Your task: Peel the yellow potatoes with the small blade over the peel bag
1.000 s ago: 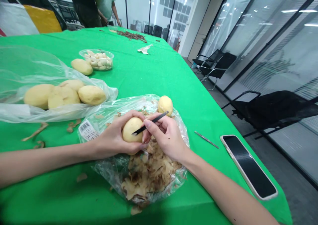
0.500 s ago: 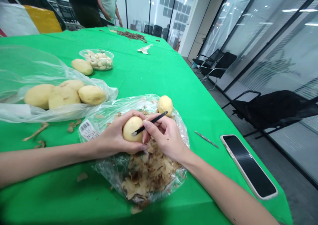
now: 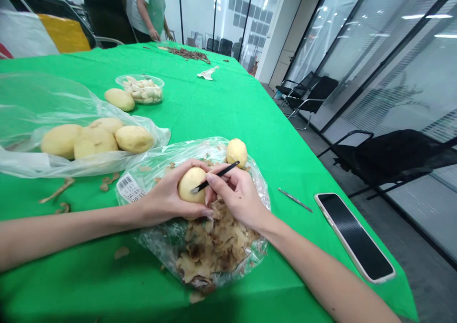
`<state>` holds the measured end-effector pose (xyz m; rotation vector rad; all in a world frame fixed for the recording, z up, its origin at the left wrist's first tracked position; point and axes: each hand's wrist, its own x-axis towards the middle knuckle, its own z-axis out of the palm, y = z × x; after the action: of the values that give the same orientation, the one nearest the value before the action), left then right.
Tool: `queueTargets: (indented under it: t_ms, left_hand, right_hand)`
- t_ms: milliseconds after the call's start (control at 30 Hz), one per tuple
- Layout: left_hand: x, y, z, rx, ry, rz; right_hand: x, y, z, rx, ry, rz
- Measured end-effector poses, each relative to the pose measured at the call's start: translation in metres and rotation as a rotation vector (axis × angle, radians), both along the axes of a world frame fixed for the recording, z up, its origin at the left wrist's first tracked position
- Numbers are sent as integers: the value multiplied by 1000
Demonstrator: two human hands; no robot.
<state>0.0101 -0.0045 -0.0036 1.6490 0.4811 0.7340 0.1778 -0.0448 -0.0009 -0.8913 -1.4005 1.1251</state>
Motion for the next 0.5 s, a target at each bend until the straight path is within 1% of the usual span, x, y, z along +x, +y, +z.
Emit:
queueTargets:
  t_ms: [67,167,233,267,367,500]
  left_hand:
    - [-2,0,1,69,62,53]
    - [-9,2,7,295,245,185]
    - [-15,4,10,415,344,202]
    - [-18,5,10,448,365,195]
    - [-26,6,3,478,316,183]
    - [-28,4,-11,436,229,206]
  right_hand:
    - [1,4,-3,-46,46,-27]
    - [0,9,-4,-157,141,-53]
    - [-2,11,-3,-219,187,-66]
    - [-3,11,-3,-239,204,-70]
    - [-6,11,0,-266,236,-74]
    - [-7,10,-1,-277,286,-85]
